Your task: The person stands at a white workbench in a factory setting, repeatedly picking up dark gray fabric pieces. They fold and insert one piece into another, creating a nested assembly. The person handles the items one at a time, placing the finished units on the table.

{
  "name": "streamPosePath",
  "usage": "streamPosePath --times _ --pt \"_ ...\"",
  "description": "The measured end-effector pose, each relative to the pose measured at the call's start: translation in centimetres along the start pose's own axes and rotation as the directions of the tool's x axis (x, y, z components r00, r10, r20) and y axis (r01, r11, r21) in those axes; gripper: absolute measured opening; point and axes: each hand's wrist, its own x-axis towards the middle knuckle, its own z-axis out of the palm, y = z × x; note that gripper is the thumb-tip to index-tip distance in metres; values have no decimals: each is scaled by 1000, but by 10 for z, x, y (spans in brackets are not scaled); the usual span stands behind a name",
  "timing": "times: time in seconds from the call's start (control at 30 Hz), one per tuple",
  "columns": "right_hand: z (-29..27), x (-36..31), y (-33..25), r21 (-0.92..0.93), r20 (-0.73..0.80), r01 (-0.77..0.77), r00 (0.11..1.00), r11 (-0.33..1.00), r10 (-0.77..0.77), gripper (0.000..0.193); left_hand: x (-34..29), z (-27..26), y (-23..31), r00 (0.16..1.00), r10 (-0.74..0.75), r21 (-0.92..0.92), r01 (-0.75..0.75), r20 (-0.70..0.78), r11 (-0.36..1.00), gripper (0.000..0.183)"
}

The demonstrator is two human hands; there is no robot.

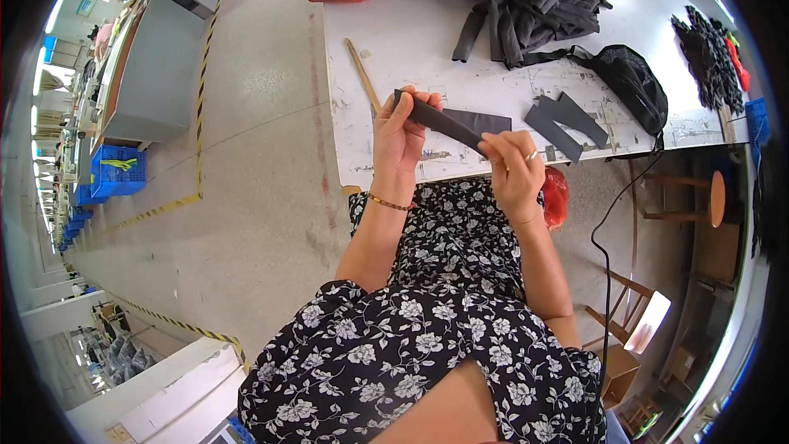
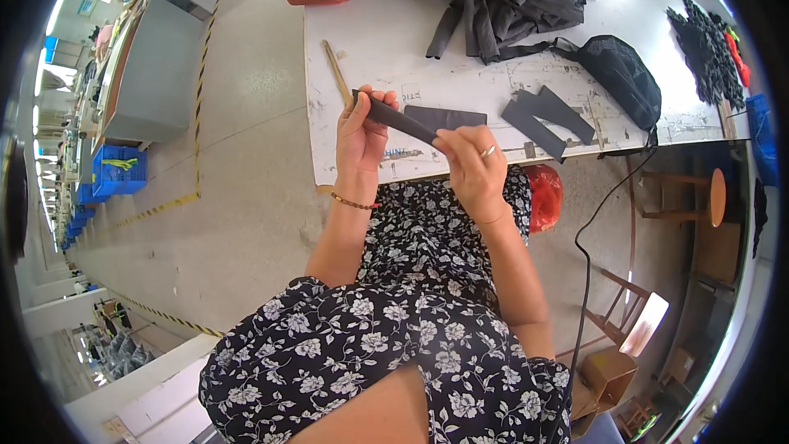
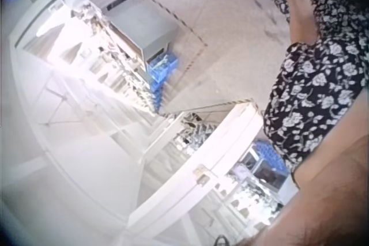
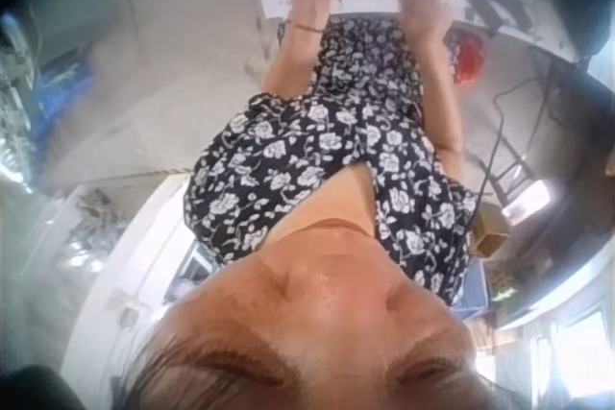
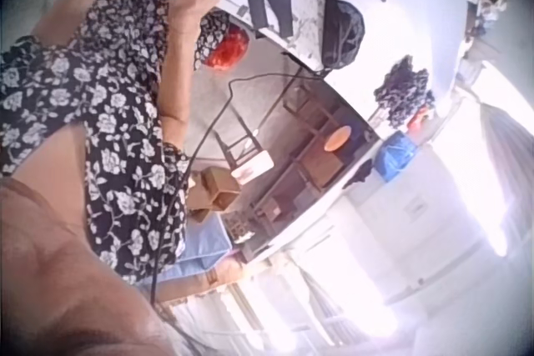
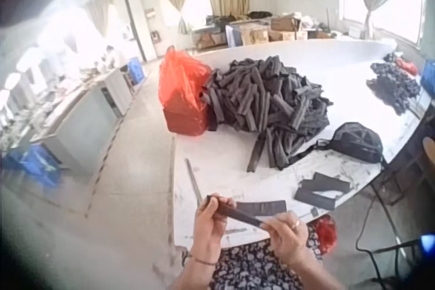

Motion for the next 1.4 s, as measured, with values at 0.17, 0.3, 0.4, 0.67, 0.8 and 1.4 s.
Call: streamPosePath --times 0.17,0.3,0.4,0.67,0.8,1.4 --pt "12 -30 44 146 192 -600 797 786 573 12 -11 -8 -22 976 1 222 48 -216 974 20" --pt "11 -29 95 -27 196 -621 765 784 613 21 18 -16 -31 951 271 707 -91 -146 701 24" --pt "0 -24 101 -258 166 -497 822 828 545 21 77 -12 -25 913 393 947 -217 110 237 30" --pt "-63 -39 144 -649 285 -62 905 758 318 25 195 -20 -86 886 330 902 -186 326 -390 33" --pt "-60 -53 152 -686 524 255 823 681 220 29 204 -30 -86 990 128 969 -23 56 -247 35" --pt "-37 9 49 238 136 -522 853 819 504 32 56 14 -32 963 -116 317 192 -244 929 24"
